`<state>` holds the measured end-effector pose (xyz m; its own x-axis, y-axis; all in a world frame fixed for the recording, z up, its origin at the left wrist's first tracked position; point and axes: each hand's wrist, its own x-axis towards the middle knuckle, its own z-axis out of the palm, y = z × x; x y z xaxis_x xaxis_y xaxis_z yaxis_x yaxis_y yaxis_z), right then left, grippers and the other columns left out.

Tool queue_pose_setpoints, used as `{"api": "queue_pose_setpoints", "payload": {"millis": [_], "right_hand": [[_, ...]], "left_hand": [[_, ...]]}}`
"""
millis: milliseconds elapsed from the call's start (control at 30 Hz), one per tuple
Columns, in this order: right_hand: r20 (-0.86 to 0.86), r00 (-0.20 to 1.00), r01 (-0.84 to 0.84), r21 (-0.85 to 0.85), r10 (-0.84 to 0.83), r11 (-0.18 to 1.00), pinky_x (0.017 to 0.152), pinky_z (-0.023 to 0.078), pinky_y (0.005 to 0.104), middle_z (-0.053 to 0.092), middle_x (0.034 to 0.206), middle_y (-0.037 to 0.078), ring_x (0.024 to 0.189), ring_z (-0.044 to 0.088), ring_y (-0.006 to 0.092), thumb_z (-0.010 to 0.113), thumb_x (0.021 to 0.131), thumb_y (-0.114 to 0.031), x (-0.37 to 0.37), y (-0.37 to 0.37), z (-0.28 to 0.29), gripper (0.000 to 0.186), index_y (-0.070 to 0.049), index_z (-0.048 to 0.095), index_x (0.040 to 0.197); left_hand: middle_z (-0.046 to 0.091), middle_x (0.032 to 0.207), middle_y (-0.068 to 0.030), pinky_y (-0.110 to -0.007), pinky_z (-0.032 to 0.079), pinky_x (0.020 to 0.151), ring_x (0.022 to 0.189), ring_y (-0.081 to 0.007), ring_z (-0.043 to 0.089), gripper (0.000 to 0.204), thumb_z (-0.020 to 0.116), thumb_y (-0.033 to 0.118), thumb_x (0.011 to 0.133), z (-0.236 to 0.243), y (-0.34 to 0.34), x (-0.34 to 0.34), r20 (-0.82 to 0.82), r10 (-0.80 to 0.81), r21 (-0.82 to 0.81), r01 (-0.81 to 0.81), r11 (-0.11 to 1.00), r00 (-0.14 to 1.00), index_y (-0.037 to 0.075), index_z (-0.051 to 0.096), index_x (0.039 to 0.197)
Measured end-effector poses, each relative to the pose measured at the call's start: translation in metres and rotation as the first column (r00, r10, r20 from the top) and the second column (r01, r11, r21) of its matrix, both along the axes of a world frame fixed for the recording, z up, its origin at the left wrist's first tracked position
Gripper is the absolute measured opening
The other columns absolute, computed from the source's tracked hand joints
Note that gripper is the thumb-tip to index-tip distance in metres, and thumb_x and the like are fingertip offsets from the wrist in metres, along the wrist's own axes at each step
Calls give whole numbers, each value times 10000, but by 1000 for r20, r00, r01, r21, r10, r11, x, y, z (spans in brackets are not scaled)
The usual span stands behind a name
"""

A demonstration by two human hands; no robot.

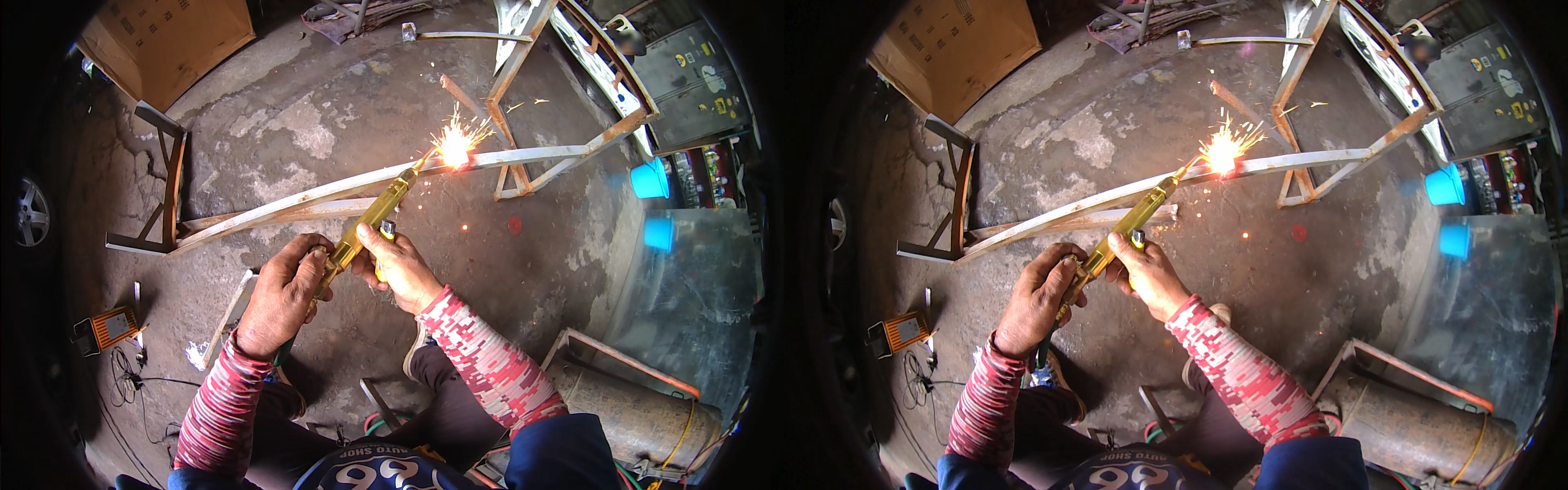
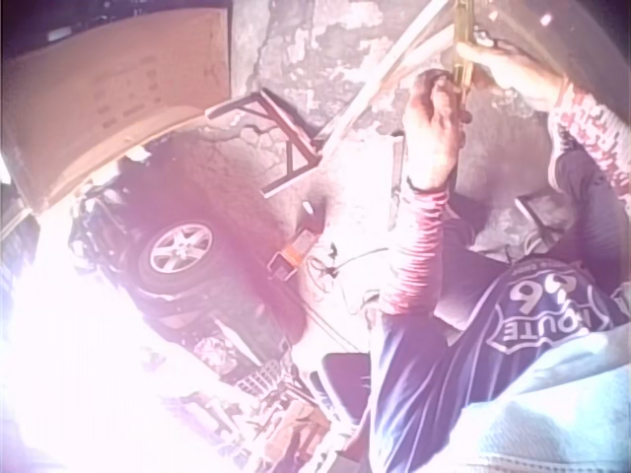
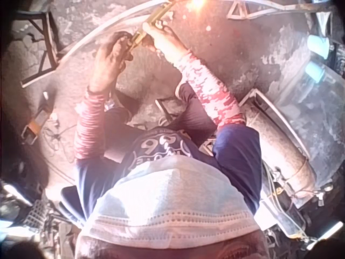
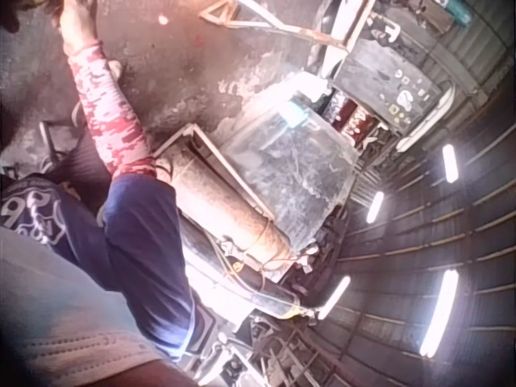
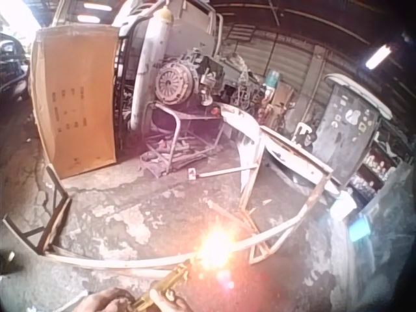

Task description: The person uses a handheld cutting torch to cut metal bars in a workshop. They ignite the torch, direct the flame along the metal, and produce sparks as the metal is severed. The person repositions the metal pieces between cuts.

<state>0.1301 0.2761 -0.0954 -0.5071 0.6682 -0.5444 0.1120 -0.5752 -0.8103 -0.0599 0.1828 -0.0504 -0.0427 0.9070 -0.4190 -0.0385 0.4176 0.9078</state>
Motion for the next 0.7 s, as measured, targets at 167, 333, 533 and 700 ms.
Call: {"api": "queue_pose_setpoints", "payload": {"millis": [167,333,533,700], "right_hand": [[5,1000,-15,1,15,1000,482,341,203,615,751,-36,584,496,34,519,1095,-477,1,-1,1,386,-131,658,991],[-2,1000,9,18,-9,1000,480,343,203,613,738,-37,578,498,37,522,1094,-472,-1,1,3,383,-134,662,980],[13,1000,15,10,-15,1000,478,339,204,607,739,-35,570,491,40,518,1095,-472,0,-1,4,387,-131,661,983],[20,1000,0,20,-1,1000,478,333,205,599,744,-32,569,483,41,511,1098,-473,1,-2,4,397,-122,658,986]], "left_hand": [[687,950,-106,-236,508,527,765,-121,696,389,473,318,1112,-1,-2,2,-24,11,-23,-11,1000,1000,7,594,1312],[688,880,-86,-234,495,513,726,-113,692,411,511,372,1109,-3,1,3,-15,28,-24,-29,999,999,6,605,1271],[659,878,-62,-221,480,503,729,-104,683,451,539,450,1089,-3,0,3,-20,15,-36,-16,999,1000,19,603,1204],[641,880,-51,-213,474,498,727,-100,675,459,539,468,1085,-2,-1,3,-28,0,-31,0,1000,1000,23,599,1181]]}}
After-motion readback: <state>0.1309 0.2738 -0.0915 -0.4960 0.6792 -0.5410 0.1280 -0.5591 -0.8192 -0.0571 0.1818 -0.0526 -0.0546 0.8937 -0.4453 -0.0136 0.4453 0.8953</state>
